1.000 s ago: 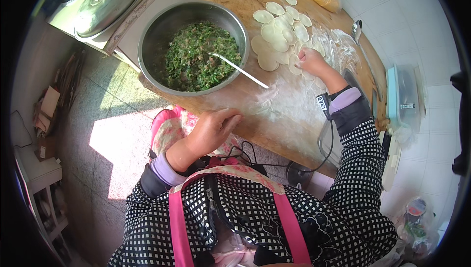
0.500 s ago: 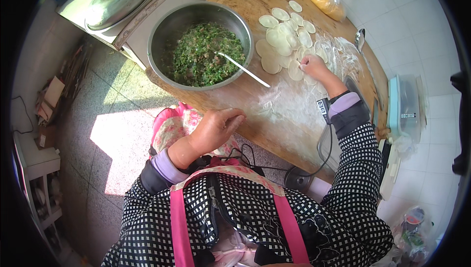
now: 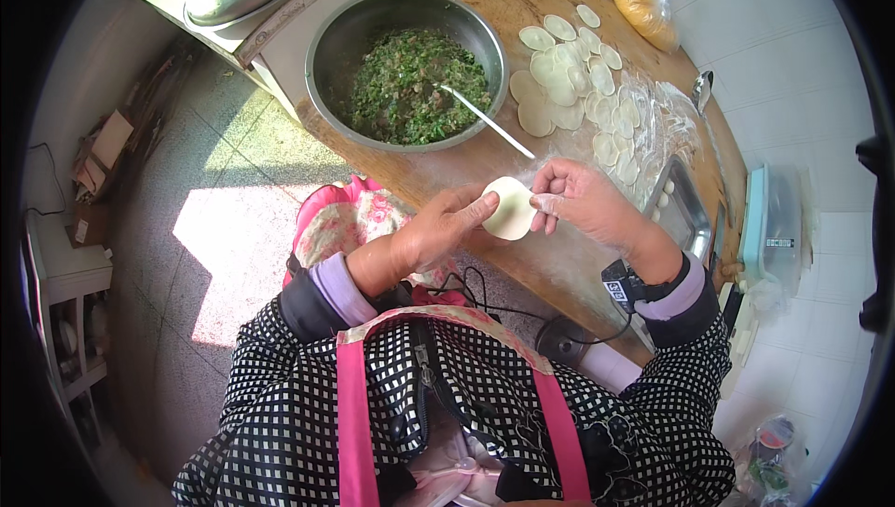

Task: The person moves a stool into the kitchen, retrieves a metal tray, and begins filling round dough wrappers with a green vegetable mixture using a spoon. They fold and seal each dumpling by hand, placing the finished units onto the tray.

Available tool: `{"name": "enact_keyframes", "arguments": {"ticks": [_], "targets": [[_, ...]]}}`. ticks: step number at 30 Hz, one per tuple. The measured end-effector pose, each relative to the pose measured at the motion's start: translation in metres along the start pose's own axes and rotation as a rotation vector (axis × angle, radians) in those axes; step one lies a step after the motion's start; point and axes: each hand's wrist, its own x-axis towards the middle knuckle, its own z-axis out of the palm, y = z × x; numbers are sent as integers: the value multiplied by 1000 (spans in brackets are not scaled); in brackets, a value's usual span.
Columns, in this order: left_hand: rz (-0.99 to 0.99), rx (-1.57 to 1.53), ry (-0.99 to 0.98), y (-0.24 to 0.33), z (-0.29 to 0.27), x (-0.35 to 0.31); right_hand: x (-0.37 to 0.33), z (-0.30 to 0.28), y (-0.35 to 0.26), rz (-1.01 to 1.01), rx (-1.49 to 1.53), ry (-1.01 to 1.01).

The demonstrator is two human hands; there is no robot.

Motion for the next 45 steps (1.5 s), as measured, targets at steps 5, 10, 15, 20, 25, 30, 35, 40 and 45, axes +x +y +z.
{"name": "enact_keyframes", "arguments": {"ticks": [5,10,15,20,25,30,35,40,45], "targets": [[-2,-285,53,-2,-6,-11,16,-1,-2,43,-219,118],[140,-306,179,15,-24,-37,41,5,6,-208,-386,347],[248,-336,412,33,-40,-61,65,16,-5,-436,-281,402],[349,-300,608,45,-56,-73,75,15,-34,-372,-170,470],[416,-329,619,56,-68,-85,66,13,-41,-467,-616,488],[387,-295,620,58,-74,-85,62,21,-38,-561,-813,420],[437,-317,600,56,-79,-82,50,23,-44,-690,-948,253],[447,-326,686,57,-81,-83,50,25,-45,-739,-948,278],[482,-293,669,62,-83,-87,54,33,-42,-697,-910,204]]}}
